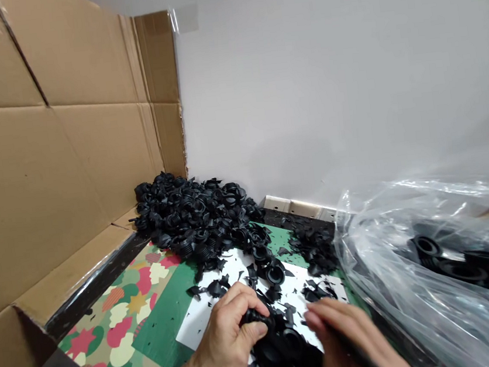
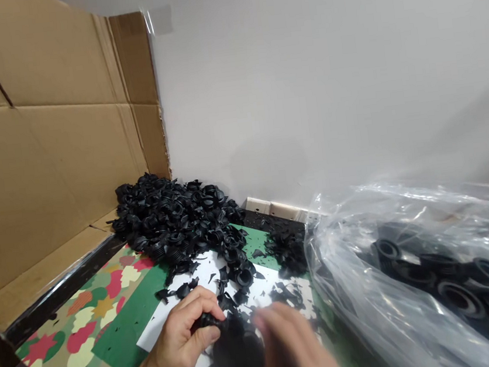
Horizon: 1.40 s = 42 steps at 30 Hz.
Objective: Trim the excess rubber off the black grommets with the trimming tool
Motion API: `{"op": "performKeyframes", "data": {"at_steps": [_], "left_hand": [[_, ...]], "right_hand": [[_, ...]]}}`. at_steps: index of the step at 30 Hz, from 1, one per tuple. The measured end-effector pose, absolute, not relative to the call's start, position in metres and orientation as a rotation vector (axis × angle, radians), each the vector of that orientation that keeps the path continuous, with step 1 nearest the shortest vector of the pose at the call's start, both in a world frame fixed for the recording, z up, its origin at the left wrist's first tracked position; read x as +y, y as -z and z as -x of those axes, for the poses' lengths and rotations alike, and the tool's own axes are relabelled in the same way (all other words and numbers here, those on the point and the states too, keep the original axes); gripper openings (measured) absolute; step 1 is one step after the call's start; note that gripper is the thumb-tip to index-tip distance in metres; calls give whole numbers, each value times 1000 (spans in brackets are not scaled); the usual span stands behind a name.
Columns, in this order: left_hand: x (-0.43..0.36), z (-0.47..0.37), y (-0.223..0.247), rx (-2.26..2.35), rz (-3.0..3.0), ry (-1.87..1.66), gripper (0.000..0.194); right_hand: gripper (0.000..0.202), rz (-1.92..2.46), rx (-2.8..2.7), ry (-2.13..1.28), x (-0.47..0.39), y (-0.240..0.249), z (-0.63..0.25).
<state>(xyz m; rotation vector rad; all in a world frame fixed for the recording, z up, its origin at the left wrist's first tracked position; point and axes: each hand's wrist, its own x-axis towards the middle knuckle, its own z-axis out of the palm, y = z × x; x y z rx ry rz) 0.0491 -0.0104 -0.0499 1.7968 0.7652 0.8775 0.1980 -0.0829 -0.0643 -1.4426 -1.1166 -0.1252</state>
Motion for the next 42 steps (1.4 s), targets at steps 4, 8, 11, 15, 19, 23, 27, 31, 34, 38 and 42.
{"op": "performKeyframes", "data": {"at_steps": [4, 8, 11, 15, 19, 23, 27, 31, 34, 38, 42], "left_hand": [[-10, -50, 49, 746, -1781, -877, 14], [-8, -50, 49, 767, -1746, -877, 12], [-8, -49, 49, 777, -1727, -886, 12], [-8, -48, 49, 787, -1711, -892, 12], [-8, -49, 49, 794, -1697, -883, 12], [-7, -49, 51, 810, -1688, -882, 15], [-7, -49, 51, 833, -1694, -881, 18], [-8, -49, 49, 838, -1722, -900, 18], [-8, -49, 49, 834, -1730, -920, 18], [-8, -50, 49, 825, -1718, -939, 20], [-8, -50, 50, 799, -1693, -936, 19]], "right_hand": [[17, 1416, -867, -50, -79, 65, -213], [31, 1427, -678, -409, -77, 67, -211], [37, 1354, -630, -578, -77, 70, -209], [39, 1272, -668, -623, -77, 72, -210], [38, 1241, -651, -630, -77, 71, -210], [37, 1214, -621, -673, -77, 68, -208], [38, 1244, -628, -663, -77, 71, -210], [40, 1294, -646, -651, -77, 72, -213], [41, 1328, -684, -738, -77, 67, -211], [46, 1397, -744, -999, -75, 58, -197], [43, 1369, -685, -1141, -72, 54, -180]]}}
